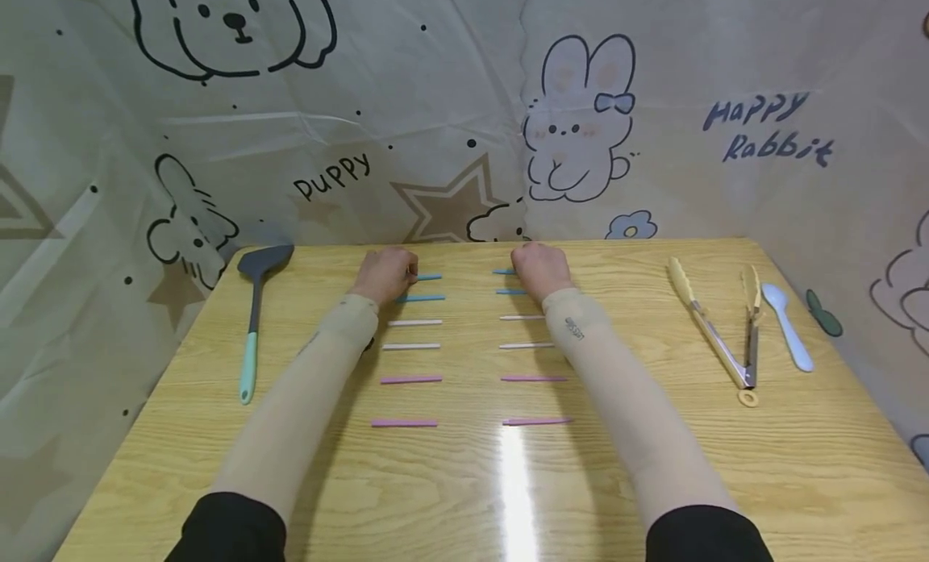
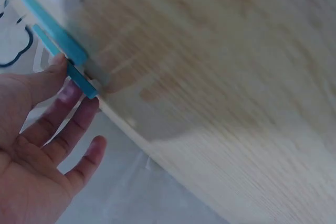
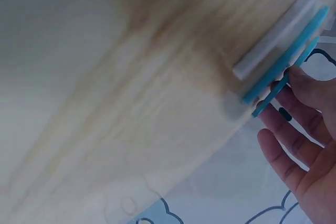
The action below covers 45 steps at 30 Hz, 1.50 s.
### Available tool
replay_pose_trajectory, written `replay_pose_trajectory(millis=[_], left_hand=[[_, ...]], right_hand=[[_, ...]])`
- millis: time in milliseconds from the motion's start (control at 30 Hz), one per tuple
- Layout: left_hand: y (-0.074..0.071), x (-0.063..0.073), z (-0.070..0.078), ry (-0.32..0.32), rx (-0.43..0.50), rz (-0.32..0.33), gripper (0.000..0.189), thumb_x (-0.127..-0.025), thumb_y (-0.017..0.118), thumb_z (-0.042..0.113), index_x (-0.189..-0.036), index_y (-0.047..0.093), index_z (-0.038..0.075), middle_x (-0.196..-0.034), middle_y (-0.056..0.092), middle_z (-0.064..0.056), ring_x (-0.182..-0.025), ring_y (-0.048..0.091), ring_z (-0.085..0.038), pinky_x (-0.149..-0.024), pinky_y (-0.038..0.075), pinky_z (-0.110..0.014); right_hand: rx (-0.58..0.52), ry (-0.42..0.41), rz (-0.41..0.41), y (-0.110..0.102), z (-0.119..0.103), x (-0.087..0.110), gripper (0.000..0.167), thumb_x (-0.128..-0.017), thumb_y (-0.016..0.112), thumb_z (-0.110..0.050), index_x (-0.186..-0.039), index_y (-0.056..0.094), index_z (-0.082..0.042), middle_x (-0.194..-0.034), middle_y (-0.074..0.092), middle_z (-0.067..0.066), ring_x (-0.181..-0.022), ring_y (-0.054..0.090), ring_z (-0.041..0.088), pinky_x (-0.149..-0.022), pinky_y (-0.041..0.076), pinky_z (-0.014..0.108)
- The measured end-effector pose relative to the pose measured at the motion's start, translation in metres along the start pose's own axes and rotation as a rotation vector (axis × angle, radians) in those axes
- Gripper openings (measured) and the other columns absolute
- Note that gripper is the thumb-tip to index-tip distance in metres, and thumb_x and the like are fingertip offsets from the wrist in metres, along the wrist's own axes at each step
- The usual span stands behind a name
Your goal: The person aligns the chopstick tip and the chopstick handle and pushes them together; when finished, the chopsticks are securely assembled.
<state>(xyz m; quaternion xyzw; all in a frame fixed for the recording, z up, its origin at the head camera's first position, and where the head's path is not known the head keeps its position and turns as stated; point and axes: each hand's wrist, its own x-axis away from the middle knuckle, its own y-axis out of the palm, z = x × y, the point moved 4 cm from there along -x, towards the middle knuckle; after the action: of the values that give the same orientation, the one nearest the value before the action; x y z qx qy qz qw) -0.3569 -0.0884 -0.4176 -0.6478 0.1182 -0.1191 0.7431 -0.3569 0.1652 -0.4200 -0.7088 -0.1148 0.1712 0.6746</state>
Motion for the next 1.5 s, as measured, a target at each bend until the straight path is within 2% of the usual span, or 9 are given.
replay_pose_trajectory(millis=[200,400,567,700,800,900,1100,1333,1500], left_hand=[[-0.007,0.005,-0.010,-0.028,0.028,-0.001,0.004,-0.095,0.066,0.008,-0.092,0.065,0.006,-0.094,0.068,-0.008,-0.091,0.063,-0.026,-0.084,0.049,-0.046],[-0.012,0.015,-0.010,0.021,0.111,-0.016,0.002,-0.097,0.060,0.005,-0.099,0.059,0.006,-0.097,0.065,-0.009,-0.092,0.061,-0.026,-0.083,0.050,-0.042],[-0.023,0.024,-0.006,0.081,0.234,0.005,0.018,-0.095,0.063,-0.001,-0.112,0.061,0.002,-0.105,0.065,-0.012,-0.098,0.061,-0.026,-0.088,0.050,-0.038],[-0.030,0.031,-0.003,0.122,0.296,0.009,0.032,-0.092,0.065,-0.005,-0.123,0.062,0.002,-0.107,0.066,-0.013,-0.099,0.061,-0.026,-0.090,0.050,-0.037],[-0.030,0.036,-0.002,0.157,0.269,0.023,0.036,-0.091,0.065,-0.006,-0.126,0.063,0.002,-0.107,0.067,-0.013,-0.096,0.062,-0.024,-0.089,0.051,-0.036],[-0.030,0.041,0.000,0.202,0.234,0.049,0.033,-0.090,0.066,-0.007,-0.121,0.067,0.002,-0.105,0.068,-0.012,-0.094,0.063,-0.024,-0.088,0.051,-0.036],[-0.036,0.057,0.015,0.249,0.184,0.074,0.028,-0.091,0.066,-0.004,-0.116,0.069,0.009,-0.100,0.068,-0.006,-0.092,0.063,-0.021,-0.085,0.051,-0.037],[-0.053,0.074,0.029,0.287,0.142,0.096,0.034,-0.089,0.066,-0.008,-0.117,0.066,0.012,-0.105,0.066,-0.005,-0.096,0.062,-0.021,-0.084,0.052,-0.035],[-0.059,0.080,0.032,0.312,0.160,0.111,0.034,-0.089,0.066,-0.009,-0.116,0.067,0.011,-0.104,0.067,-0.006,-0.094,0.063,-0.021,-0.082,0.053,-0.034]], right_hand=[[0.023,-0.029,0.028,-0.008,0.004,0.003,0.010,-0.093,0.066,-0.002,-0.103,0.067,-0.002,-0.095,0.068,0.015,-0.079,0.065,0.028,-0.069,0.057,0.041],[0.004,-0.071,0.028,-0.019,0.001,0.010,0.017,-0.090,0.069,0.002,-0.106,0.065,0.000,-0.099,0.068,0.016,-0.083,0.066,0.030,-0.074,0.057,0.042],[-0.057,-0.090,0.044,-0.026,-0.001,0.015,0.013,-0.093,0.067,-0.004,-0.105,0.065,-0.002,-0.100,0.068,0.013,-0.085,0.066,0.029,-0.077,0.056,0.042],[-0.094,-0.108,0.070,-0.033,-0.001,0.026,0.009,-0.095,0.066,-0.007,-0.101,0.062,-0.003,-0.093,0.066,0.010,-0.079,0.064,0.026,-0.071,0.055,0.040],[-0.125,-0.123,0.092,-0.039,-0.002,0.036,0.007,-0.097,0.063,-0.008,-0.101,0.058,-0.005,-0.090,0.064,0.008,-0.075,0.061,0.024,-0.066,0.054,0.039],[-0.159,-0.144,0.113,-0.045,-0.005,0.045,0.006,-0.098,0.062,-0.009,-0.101,0.057,-0.006,-0.088,0.063,0.006,-0.072,0.059,0.021,-0.064,0.053,0.038],[-0.202,-0.219,0.188,-0.061,-0.017,0.059,0.006,-0.096,0.065,-0.009,-0.099,0.060,-0.009,-0.086,0.065,0.002,-0.066,0.058,0.016,-0.060,0.052,0.035],[-0.212,-0.303,0.260,-0.081,-0.035,0.073,0.011,-0.094,0.068,-0.006,-0.104,0.071,-0.007,-0.099,0.073,0.005,-0.086,0.069,0.024,-0.073,0.056,0.042],[-0.235,-0.352,0.316,-0.090,-0.046,0.080,0.009,-0.094,0.067,-0.005,-0.101,0.072,-0.006,-0.097,0.073,0.006,-0.084,0.069,0.024,-0.072,0.056,0.042]])
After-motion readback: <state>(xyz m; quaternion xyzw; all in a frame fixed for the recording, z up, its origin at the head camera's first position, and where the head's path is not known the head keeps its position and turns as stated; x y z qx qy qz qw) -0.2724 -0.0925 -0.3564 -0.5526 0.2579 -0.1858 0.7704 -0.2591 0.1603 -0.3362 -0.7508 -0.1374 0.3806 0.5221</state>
